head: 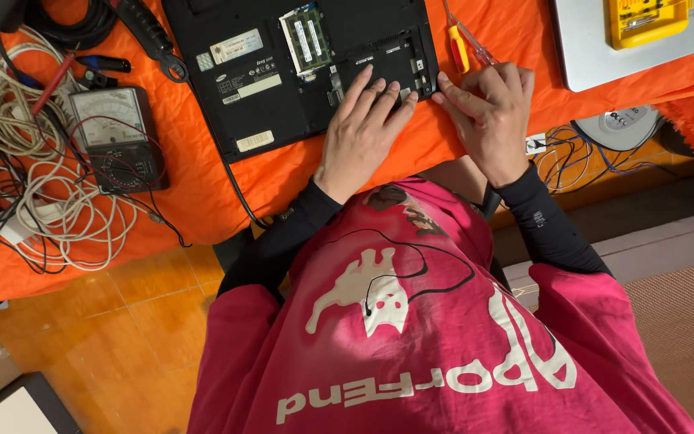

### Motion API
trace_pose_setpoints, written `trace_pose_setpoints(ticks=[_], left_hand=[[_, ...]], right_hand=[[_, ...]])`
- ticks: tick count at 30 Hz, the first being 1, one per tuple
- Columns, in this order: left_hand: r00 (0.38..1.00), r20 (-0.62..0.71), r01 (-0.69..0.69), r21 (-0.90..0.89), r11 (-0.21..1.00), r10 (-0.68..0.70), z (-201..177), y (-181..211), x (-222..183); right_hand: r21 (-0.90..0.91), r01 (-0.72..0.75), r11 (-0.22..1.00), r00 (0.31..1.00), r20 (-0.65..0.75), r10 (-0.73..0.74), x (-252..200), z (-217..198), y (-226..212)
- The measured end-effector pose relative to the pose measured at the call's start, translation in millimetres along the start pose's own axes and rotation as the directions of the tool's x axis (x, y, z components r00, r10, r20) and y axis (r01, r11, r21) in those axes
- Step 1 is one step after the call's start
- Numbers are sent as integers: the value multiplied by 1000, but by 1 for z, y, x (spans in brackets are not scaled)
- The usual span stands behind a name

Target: Disassembling and repairing internal components of a laptop on a workbench.

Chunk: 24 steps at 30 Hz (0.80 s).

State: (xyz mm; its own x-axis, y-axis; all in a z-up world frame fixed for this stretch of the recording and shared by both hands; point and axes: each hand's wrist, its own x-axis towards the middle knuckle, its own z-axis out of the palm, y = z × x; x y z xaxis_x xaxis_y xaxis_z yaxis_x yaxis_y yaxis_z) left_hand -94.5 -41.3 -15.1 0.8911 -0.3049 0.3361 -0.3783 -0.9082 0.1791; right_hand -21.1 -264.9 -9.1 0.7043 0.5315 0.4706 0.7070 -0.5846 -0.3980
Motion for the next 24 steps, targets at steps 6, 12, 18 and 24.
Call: trace_pose_setpoints(ticks=[6,12,18,24], left_hand=[[997,-71,1,62,998,4,1,9,2],[999,-54,8,90,996,-4,-3,14,1],[981,-112,166,83,983,-157,-2,35,1],[966,-48,249,-104,963,-255,-9,49,-1]], right_hand=[[-61,-42,997,998,-54,38,-5,-1,18],[-138,-122,983,992,-60,114,6,-3,13],[-235,-69,969,995,-86,49,20,7,6],[281,-179,943,946,-214,243,23,-8,30]])
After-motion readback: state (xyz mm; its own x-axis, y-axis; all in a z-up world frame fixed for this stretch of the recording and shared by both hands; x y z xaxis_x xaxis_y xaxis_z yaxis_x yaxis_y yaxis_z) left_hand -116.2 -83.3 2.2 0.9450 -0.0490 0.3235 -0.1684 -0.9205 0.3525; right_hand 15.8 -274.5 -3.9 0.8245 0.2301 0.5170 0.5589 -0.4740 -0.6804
